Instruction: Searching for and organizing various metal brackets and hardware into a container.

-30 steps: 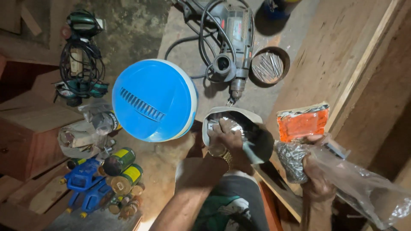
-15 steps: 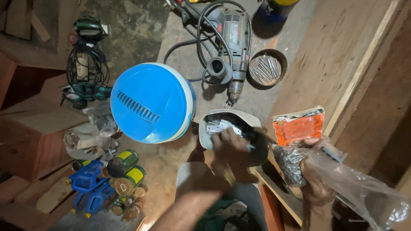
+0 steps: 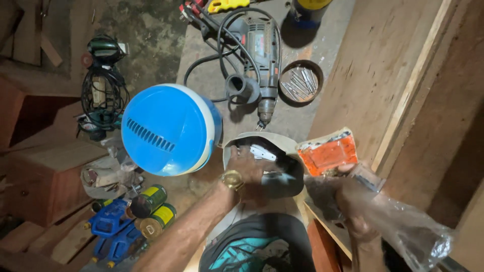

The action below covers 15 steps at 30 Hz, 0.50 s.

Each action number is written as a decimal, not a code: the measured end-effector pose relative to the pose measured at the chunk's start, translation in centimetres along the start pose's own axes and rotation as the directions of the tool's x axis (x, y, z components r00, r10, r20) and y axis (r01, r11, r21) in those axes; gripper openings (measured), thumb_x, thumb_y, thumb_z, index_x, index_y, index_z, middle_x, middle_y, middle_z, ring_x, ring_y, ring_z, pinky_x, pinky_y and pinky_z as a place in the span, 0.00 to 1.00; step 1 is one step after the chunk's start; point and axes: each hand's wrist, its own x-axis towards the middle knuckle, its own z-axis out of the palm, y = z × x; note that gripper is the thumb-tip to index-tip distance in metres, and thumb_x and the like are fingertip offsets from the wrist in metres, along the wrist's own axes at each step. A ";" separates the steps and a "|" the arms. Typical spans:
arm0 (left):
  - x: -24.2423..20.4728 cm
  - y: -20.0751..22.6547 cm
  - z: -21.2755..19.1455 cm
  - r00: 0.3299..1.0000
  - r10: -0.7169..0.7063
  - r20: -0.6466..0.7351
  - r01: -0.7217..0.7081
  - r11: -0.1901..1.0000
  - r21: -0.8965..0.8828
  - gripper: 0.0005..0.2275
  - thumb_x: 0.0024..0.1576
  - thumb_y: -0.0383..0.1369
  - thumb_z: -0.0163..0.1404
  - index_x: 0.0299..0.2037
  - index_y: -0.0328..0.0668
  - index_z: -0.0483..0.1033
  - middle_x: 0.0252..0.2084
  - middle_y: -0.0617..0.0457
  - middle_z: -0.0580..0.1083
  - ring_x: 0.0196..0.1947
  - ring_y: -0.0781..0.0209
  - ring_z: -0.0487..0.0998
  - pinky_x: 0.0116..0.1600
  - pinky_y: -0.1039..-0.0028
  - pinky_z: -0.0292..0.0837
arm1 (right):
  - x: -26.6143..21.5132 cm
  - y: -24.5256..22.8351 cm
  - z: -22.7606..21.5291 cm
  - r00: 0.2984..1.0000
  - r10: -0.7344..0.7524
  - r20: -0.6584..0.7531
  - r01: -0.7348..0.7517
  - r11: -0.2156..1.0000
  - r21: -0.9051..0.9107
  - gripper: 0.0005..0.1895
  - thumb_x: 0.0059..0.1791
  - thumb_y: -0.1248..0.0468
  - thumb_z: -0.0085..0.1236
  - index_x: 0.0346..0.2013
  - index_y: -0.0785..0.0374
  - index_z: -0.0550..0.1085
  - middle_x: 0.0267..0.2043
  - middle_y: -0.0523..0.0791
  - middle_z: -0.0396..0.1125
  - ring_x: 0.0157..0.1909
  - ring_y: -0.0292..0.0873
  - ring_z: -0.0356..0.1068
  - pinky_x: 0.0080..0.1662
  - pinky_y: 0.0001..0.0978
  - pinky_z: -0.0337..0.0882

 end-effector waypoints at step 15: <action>-1.6 0.1 3.7 0.990 -0.083 -0.113 0.116 0.939 0.323 0.38 0.46 0.48 0.48 0.65 0.33 0.59 0.56 0.32 0.67 0.56 0.35 0.67 0.61 0.43 0.58 | -13.2 19.9 -14.0 0.991 0.131 0.005 -0.129 0.986 -0.109 0.31 0.45 0.61 0.51 0.62 0.71 0.67 0.58 0.48 0.68 0.53 0.42 0.70 0.54 0.29 0.70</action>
